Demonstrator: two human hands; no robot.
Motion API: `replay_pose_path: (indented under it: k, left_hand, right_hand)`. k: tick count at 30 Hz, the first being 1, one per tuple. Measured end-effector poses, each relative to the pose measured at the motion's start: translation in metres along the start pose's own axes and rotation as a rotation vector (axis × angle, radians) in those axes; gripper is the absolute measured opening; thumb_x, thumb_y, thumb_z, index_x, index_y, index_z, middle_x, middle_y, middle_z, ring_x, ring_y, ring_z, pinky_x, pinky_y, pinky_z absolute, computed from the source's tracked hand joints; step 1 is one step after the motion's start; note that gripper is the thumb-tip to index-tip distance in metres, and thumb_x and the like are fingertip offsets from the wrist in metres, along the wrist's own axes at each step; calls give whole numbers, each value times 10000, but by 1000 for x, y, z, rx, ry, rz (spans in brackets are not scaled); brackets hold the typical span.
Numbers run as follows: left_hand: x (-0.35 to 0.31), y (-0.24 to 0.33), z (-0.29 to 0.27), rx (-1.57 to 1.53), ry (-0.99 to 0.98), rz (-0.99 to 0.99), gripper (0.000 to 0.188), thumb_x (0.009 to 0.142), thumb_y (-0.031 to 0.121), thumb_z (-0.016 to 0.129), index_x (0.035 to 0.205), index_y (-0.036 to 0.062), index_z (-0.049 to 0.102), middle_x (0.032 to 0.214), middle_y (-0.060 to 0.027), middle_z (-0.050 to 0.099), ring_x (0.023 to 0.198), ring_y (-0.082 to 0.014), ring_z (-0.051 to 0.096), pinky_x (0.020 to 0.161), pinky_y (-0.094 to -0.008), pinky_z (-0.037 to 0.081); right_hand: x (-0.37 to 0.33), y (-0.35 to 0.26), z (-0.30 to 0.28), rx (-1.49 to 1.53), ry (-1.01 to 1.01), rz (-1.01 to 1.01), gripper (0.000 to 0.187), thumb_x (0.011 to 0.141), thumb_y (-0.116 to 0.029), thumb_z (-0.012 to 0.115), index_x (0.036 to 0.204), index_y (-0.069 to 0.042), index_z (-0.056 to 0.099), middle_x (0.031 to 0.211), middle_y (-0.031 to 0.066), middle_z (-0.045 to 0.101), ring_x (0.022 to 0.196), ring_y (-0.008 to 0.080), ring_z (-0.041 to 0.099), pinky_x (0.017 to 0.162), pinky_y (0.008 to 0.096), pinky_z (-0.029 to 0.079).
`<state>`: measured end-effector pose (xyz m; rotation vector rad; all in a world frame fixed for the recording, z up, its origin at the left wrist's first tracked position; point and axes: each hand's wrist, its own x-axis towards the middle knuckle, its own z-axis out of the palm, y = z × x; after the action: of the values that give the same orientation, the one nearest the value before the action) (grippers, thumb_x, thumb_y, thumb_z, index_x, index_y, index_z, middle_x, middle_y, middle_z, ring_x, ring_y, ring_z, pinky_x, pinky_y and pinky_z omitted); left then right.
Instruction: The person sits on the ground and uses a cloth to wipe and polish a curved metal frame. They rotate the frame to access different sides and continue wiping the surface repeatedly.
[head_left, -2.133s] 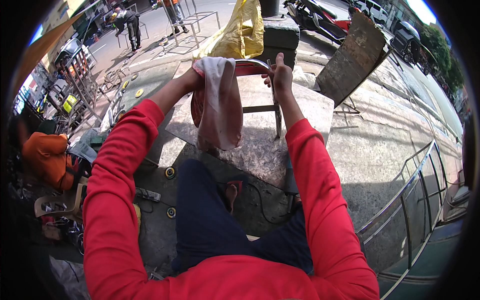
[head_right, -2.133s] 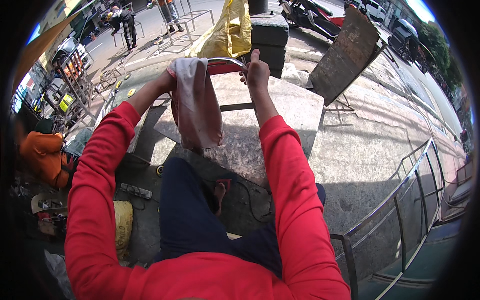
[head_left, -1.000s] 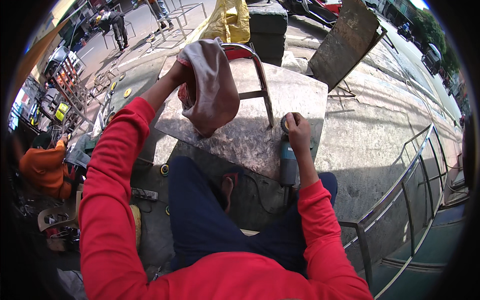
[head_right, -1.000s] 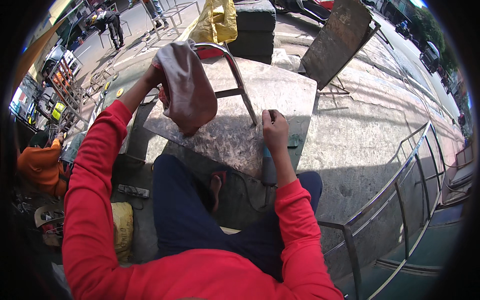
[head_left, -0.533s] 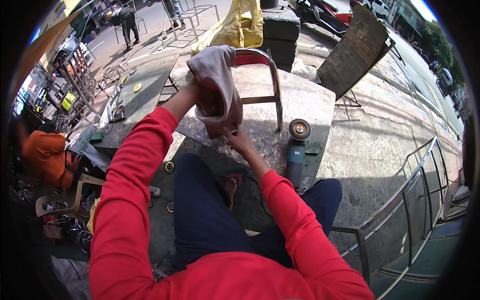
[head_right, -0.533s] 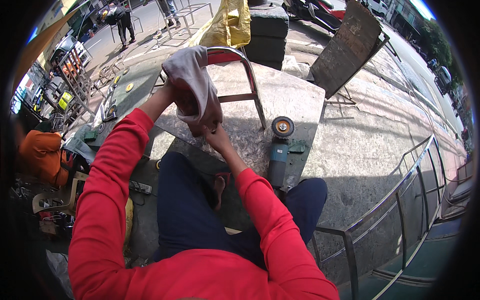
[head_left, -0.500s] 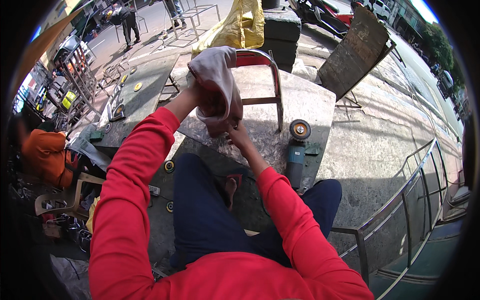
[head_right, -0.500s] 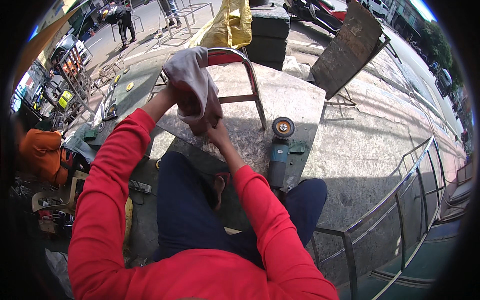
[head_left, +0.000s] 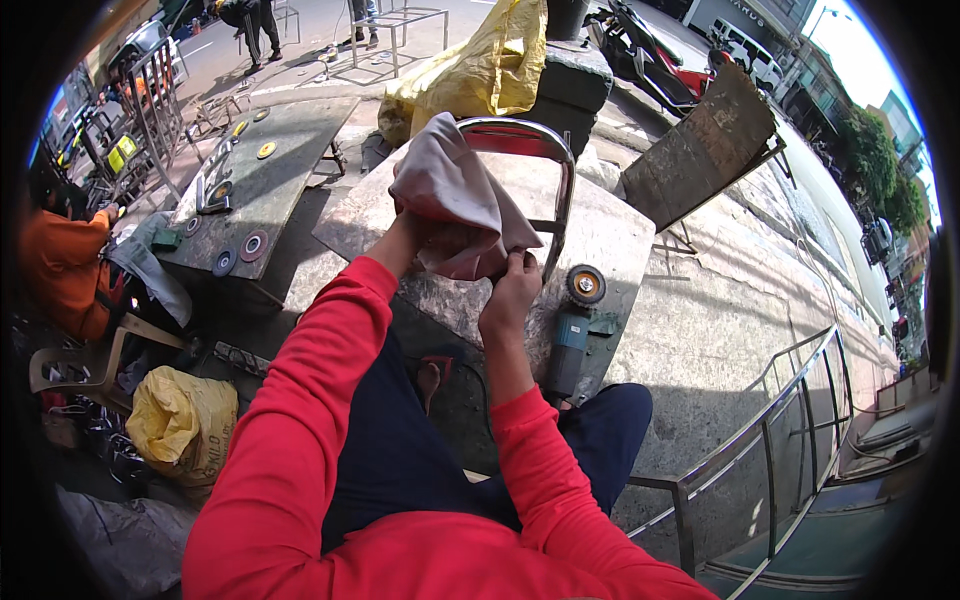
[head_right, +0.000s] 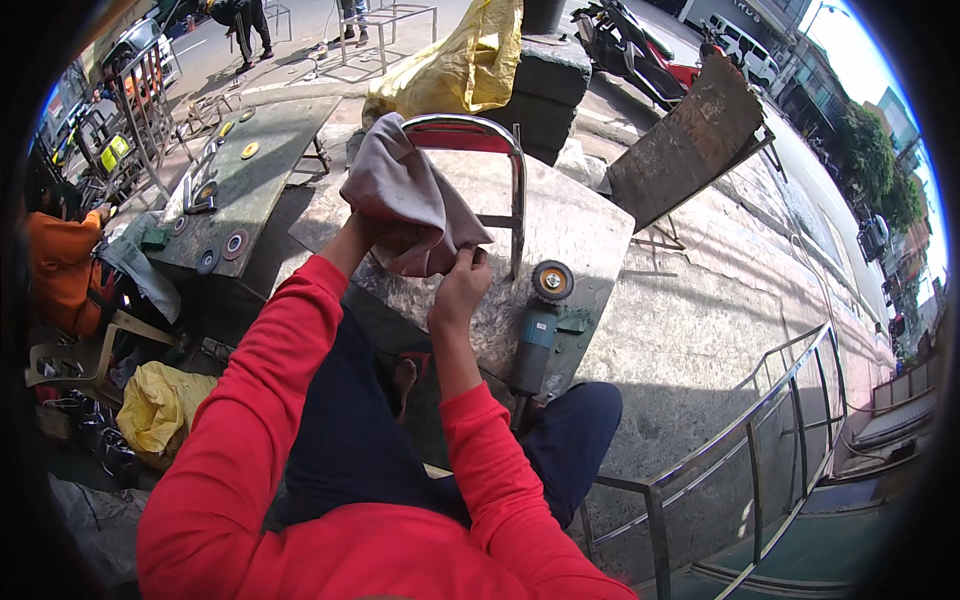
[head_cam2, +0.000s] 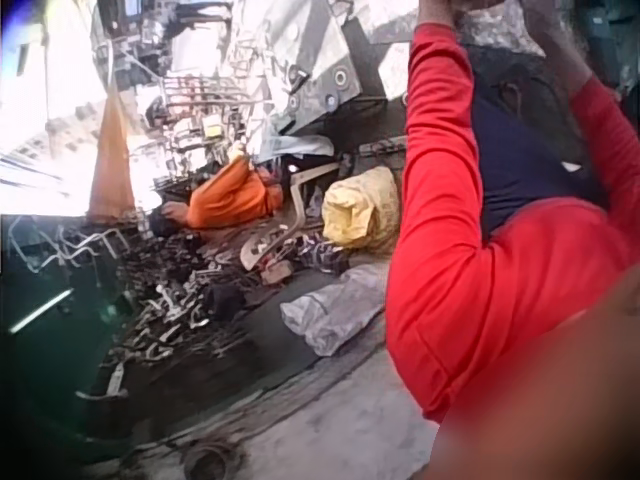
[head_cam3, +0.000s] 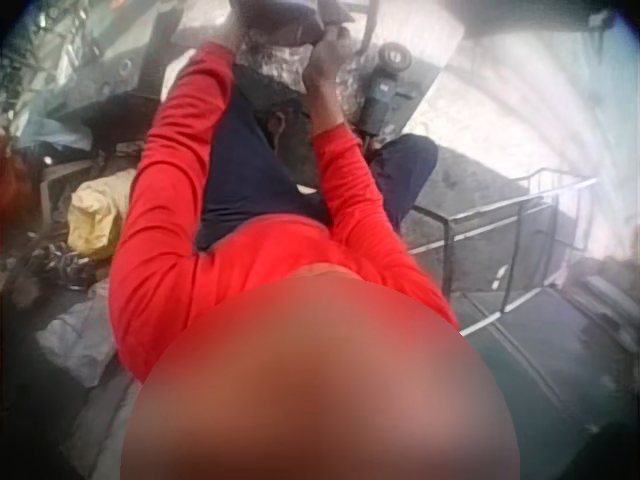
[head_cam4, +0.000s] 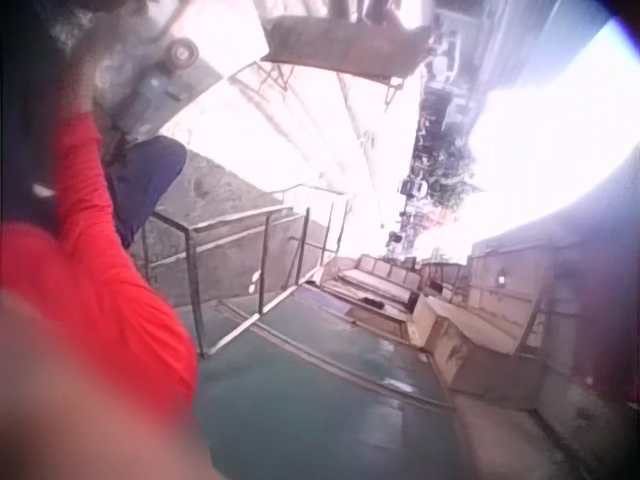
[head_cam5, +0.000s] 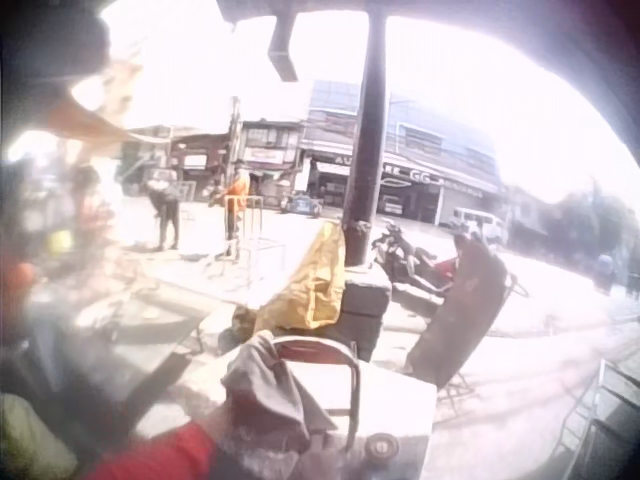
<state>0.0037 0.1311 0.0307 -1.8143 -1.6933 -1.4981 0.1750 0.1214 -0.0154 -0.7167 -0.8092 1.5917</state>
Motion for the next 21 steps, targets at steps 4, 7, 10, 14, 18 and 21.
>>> replay_pose_path:
  k: [4, 7, 10, 14, 18, 21]
  left_hand:
    - [-4, 0, 3, -43, 41, -26, 498, 794, 237, 693, 1232, 25, 584, 1138, -163, 642, 1003, -266, 623, 845, -324, 499]
    - [-1, -5, 3, -81, 54, -49, 500, 796, 240, 690, 1235, 26, 583, 1141, -163, 641, 1007, -268, 622, 847, -325, 498]
    - [-3, -10, 5, -106, 75, -66, 501, 798, 242, 688, 1238, 27, 581, 1145, -164, 640, 1011, -270, 621, 850, -327, 498]
    - [-8, -15, 7, -120, 96, -69, 503, 801, 245, 685, 1243, 28, 579, 1150, -164, 638, 1016, -274, 620, 853, -328, 497]
    - [-13, -10, 4, -66, 122, -39, 506, 804, 248, 681, 1248, 29, 577, 1155, -165, 637, 1021, -277, 618, 856, -330, 497]
    - [-12, 3, -6, 50, 132, 74, 493, 818, 252, 665, 1254, 39, 578, 1157, -161, 638, 1027, -292, 614, 864, -342, 497]
  right_hand:
    - [1, -35, 21, -165, -83, -432, 212, 992, -98, 495, 1151, 23, 566, 1078, 87, 629, 958, 146, 582, 861, 281, 453]
    - [14, -50, 41, -18, -153, -406, 231, 990, -86, 501, 1189, 16, 554, 1106, 85, 623, 973, 149, 583, 876, 287, 446]
    - [25, -55, 52, 294, -357, -194, 285, 997, -90, 470, 1265, -4, 516, 1201, 89, 592, 1104, 183, 567, 979, 313, 417]
    - [31, -55, 59, 550, -511, 64, 342, 1026, -161, 408, 1322, -4, 480, 1304, 115, 555, 1221, 226, 524, 1084, 372, 369]
    - [28, -45, 68, 581, -546, 129, 377, 1038, -202, 374, 1333, 12, 467, 1341, 137, 544, 1250, 262, 509, 1119, 416, 339]
    - [21, -34, 78, 532, -515, 83, 373, 1032, -197, 392, 1325, 17, 476, 1338, 142, 549, 1247, 273, 513, 1123, 414, 332]
